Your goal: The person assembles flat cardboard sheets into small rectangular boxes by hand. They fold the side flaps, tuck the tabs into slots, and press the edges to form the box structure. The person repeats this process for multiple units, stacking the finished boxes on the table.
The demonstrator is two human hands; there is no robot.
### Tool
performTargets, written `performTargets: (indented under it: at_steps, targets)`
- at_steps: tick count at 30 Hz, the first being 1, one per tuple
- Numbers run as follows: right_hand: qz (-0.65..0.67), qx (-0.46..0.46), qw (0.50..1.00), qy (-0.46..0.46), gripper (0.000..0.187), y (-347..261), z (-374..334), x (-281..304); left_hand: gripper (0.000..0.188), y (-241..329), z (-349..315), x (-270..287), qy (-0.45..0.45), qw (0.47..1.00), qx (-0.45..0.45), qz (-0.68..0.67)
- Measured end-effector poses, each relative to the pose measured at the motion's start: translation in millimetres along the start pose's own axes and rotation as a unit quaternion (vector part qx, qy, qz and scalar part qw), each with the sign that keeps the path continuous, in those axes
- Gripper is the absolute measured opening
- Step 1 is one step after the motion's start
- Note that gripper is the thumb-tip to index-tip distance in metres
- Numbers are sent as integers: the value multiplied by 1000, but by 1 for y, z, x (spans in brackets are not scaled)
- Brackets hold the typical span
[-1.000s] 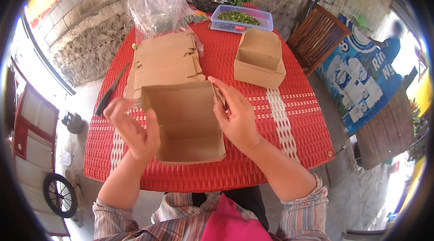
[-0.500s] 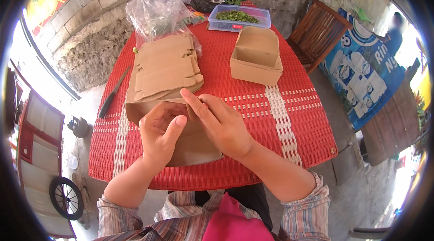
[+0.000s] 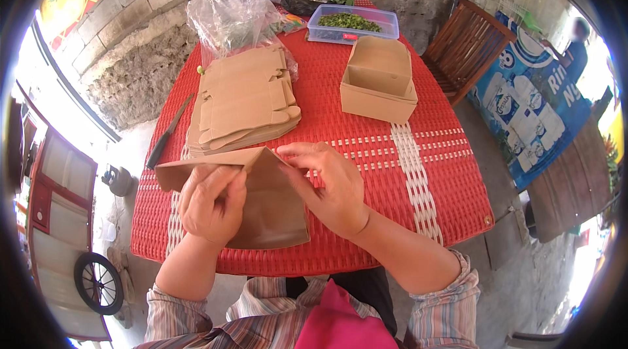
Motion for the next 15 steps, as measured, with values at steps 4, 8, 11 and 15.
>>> performTargets:
  at_steps: [4,8,11,15]
  targets:
    - [-17,-13,1000,-4,19,-2,-2,-2,18,-4,-8,-7,-10,999,36,-4]
    - [8,-60,998,-25,18,-1,1,-3,14,-14,-16,-14,-3,986,162,-45]
    - [-22,-66,996,-50,25,2,1,-7,10,-18,-21,-18,7,967,245,-71]
    - [48,-117,991,-42,34,12,2,-10,11,-19,-24,-17,13,952,292,-95]
Point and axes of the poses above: each hand's wrist, its own z-axis towards the middle knuckle, its own x-axis out of the back of the hand, y = z × x, the point moved 5 cm from there along z, towards the middle knuckle, and after that the axes turned 9 degrees about -z, right-handed, at the moved point
